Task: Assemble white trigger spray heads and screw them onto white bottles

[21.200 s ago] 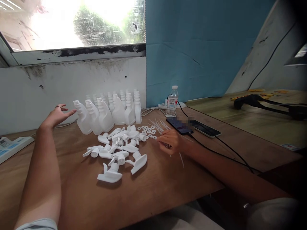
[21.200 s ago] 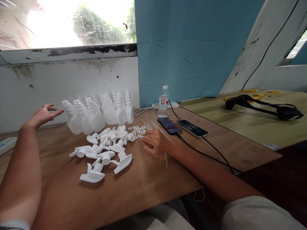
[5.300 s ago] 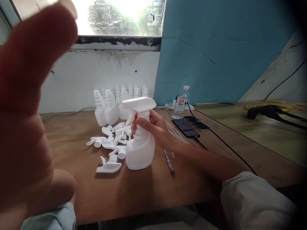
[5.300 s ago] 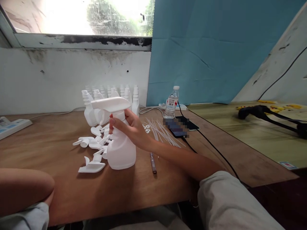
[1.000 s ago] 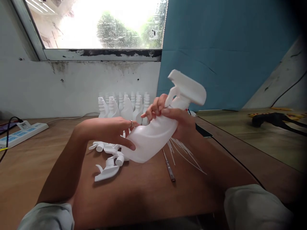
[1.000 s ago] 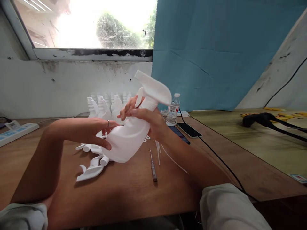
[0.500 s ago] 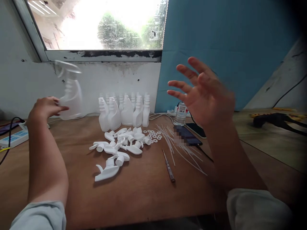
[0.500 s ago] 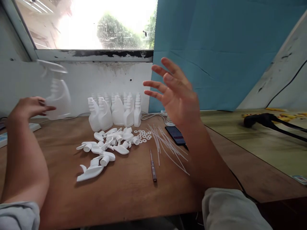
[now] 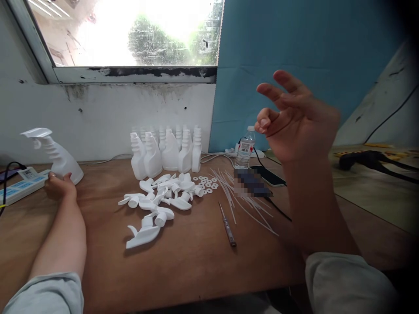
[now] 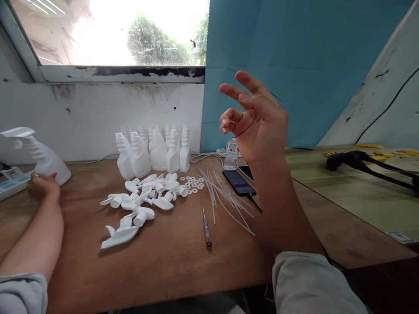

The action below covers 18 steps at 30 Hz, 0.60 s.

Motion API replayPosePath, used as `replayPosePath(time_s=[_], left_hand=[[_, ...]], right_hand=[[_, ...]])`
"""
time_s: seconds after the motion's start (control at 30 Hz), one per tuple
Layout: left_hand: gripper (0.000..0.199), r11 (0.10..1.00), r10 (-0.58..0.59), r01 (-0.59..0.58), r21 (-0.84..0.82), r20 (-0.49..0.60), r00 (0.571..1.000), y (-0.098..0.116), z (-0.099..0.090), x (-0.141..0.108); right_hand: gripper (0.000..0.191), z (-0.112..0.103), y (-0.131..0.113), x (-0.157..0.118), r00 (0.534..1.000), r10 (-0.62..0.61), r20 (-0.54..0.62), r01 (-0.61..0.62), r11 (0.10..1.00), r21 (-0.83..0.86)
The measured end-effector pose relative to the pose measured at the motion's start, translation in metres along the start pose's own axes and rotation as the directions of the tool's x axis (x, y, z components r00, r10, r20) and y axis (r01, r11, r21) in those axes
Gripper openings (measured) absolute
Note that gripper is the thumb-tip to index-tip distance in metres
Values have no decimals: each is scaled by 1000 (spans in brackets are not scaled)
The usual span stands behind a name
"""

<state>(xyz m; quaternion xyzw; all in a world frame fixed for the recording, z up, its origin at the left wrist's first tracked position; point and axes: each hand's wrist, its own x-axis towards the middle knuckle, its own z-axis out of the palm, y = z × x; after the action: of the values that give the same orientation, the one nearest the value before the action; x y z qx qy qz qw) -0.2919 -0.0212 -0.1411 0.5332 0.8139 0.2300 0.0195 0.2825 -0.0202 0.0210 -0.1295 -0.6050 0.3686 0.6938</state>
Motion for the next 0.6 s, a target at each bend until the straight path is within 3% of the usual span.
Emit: replayPosePath(time_s=[0.07, 0.17, 0.23, 0.33, 0.43, 0.6], left_hand=[[88, 997, -82, 82, -10, -88, 993, -2, 4, 0], [83, 974, -225, 222, -41, -231, 947, -4, 11, 3], [72, 944, -327, 322, -75, -336, 883, -4, 17, 7], [40, 887, -450, 441, -136, -466, 762, -5, 27, 15], [33, 866, -487, 465, -181, -513, 707, -5, 31, 18], [54, 869, -492, 419, -263, -539, 683, -5, 29, 18]], right_hand=[[31, 1, -1, -1, 1000, 5, 7, -5, 1000, -3], [31, 3, -4, -3, 1000, 2, 16, -2, 1000, -5], [31, 4, -5, -4, 1000, 11, 21, -10, 1000, -13], [30, 5, -4, -4, 999, 38, 21, -37, 999, -26], [30, 6, -3, -4, 999, 53, 15, -52, 998, -27], [29, 5, 2, -3, 997, 59, 49, -58, 998, -24]])
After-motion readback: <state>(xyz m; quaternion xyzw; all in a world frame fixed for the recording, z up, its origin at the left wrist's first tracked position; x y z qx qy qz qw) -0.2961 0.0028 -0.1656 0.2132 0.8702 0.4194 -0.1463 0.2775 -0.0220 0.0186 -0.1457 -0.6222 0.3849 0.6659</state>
